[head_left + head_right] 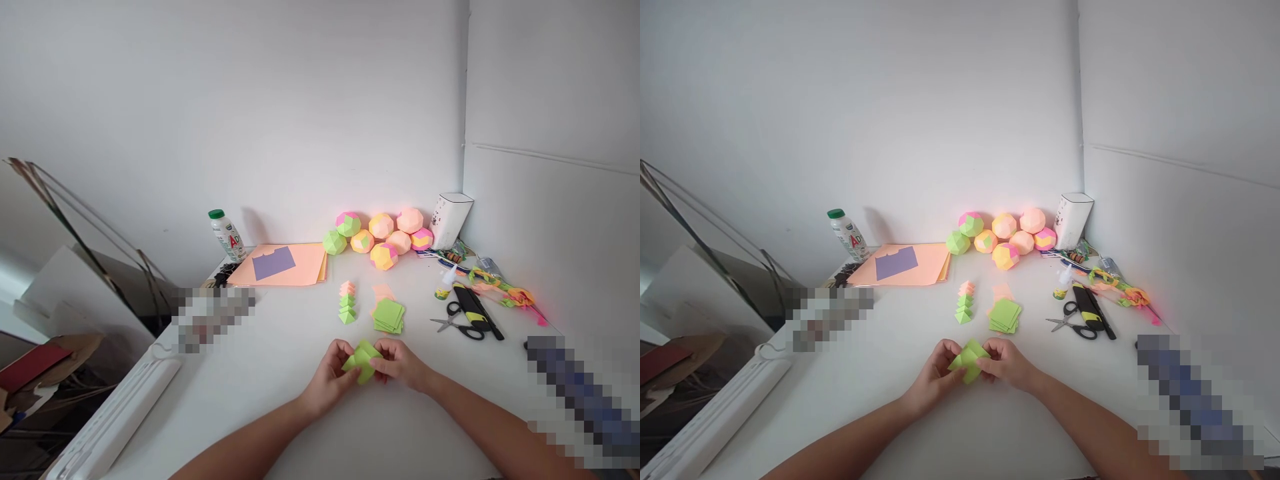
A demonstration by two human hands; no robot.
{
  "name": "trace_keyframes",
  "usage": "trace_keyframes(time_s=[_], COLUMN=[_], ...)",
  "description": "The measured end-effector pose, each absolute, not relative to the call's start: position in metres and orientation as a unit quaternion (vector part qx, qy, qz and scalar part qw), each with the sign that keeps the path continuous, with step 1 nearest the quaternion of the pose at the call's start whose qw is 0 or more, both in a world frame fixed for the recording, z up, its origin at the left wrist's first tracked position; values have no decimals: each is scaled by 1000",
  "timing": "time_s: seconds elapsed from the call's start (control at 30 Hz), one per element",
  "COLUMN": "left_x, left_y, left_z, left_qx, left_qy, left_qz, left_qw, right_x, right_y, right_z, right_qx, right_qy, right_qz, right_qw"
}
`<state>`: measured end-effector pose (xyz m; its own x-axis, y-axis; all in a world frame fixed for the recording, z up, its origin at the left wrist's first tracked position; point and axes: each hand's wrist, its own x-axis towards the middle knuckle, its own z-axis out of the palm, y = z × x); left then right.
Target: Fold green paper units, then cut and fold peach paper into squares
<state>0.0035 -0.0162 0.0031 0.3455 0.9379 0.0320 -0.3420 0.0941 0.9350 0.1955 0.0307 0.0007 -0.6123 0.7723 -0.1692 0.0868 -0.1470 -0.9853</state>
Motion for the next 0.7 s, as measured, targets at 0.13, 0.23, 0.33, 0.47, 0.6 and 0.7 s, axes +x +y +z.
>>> trace_keyframes(time_s=[0.13,0.23,0.33,0.47,0.6,0.7], left_x=[2,1,-1,-2,0,1], left_y=[-18,-17,-16,-15,-17,-18], left_z=[-2,-6,-9,-10,-9,-9], left_qx=[595,627,630,614,586,581], left_qy=[340,358,371,371,373,373], left_qz=[473,473,482,490,471,449], left_qw=[554,505,482,495,544,567], right_x=[196,195,194,195,194,192], right_y=[30,29,29,28,26,23], right_z=[0,2,3,4,5,7], right_qx=[-362,-365,-368,-373,-379,-370], right_qy=[-597,-594,-595,-598,-594,-597], right_qz=[676,675,664,650,646,650], right_qw=[237,242,263,284,292,290])
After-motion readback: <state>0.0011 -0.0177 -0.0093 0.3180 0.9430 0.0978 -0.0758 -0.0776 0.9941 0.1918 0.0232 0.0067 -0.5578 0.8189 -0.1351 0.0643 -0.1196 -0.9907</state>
